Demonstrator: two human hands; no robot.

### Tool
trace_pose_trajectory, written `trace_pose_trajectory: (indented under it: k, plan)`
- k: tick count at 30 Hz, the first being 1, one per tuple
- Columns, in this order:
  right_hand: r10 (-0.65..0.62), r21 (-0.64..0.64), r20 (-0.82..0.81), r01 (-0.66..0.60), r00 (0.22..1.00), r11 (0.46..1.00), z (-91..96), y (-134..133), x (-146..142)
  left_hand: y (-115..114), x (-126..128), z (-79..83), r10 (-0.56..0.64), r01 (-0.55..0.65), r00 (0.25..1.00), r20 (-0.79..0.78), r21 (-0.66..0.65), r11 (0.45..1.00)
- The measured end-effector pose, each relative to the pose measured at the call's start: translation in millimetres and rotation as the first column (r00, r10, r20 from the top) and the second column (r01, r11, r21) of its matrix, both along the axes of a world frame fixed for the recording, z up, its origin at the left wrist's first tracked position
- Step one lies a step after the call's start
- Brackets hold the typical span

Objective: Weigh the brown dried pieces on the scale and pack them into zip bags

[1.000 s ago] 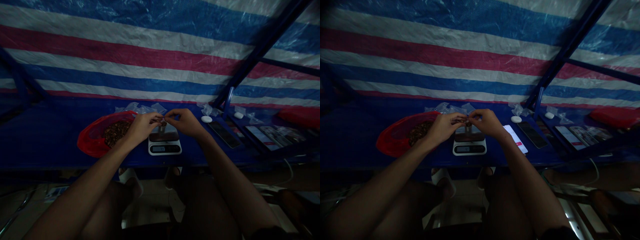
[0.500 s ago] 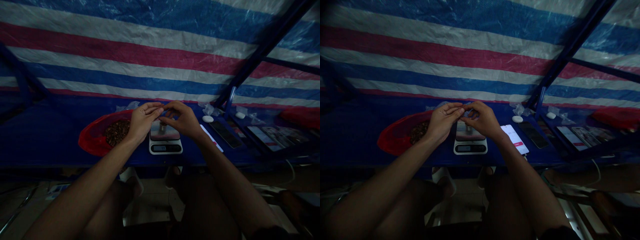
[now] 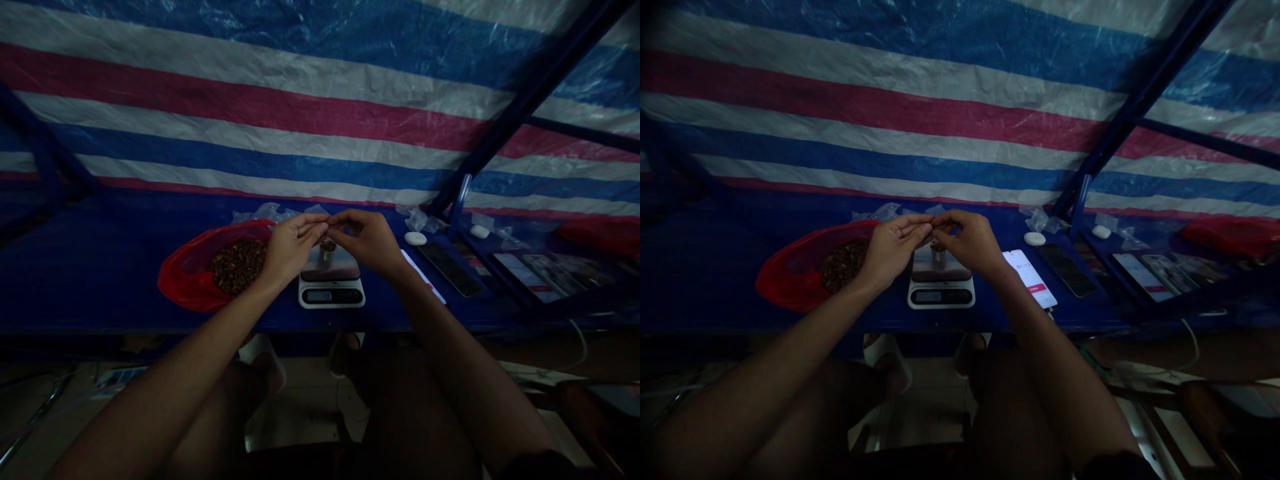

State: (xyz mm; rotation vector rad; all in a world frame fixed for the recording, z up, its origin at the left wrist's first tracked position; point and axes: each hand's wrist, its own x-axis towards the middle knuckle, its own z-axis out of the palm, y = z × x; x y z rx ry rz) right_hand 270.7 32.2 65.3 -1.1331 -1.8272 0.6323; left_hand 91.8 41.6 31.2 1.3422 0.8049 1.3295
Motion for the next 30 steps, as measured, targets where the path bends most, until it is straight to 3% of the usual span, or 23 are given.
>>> trace_pose_trajectory:
  k: [3, 7, 11, 16, 24, 30]
  plan:
    - [-0.027, 0.029, 0.068, 0.025, 0.997, 0.999, 0.2, 1, 4, -1, -2, 0.5, 0.006, -0.003, 0.998, -0.063, 0.043, 0.999]
    - [-0.053, 0.12, 0.206, 0.029, 0.977, 0.992, -0.4, 4, 12, -3, -8, 2.5, 0.103, -0.065, 0.964, -0.244, 0.158, 0.985]
    - [-0.005, 0.159, 0.331, -0.051, 0.944, 0.986, -3.2, 8, 17, -5, -15, 3.8, 0.206, -0.074, 0.869, -0.451, 0.293, 0.953]
    - [0.088, 0.118, 0.378, -0.142, 0.922, 0.983, -6.5, 11, 15, -2, -18, 1.9, 0.274, -0.047, 0.807, -0.523, 0.405, 0.913]
    - [0.13, 0.078, 0.385, -0.173, 0.914, 0.982, -5.8, 11, 13, -2, -14, -1.1, 0.198, -0.025, 0.825, -0.53, 0.316, 0.948]
    - [0.063, 0.088, 0.355, -0.1, 0.933, 0.991, -7.1, 11, 13, -3, -9, 0.1, 0.186, -0.031, 0.842, -0.507, 0.298, 0.954]
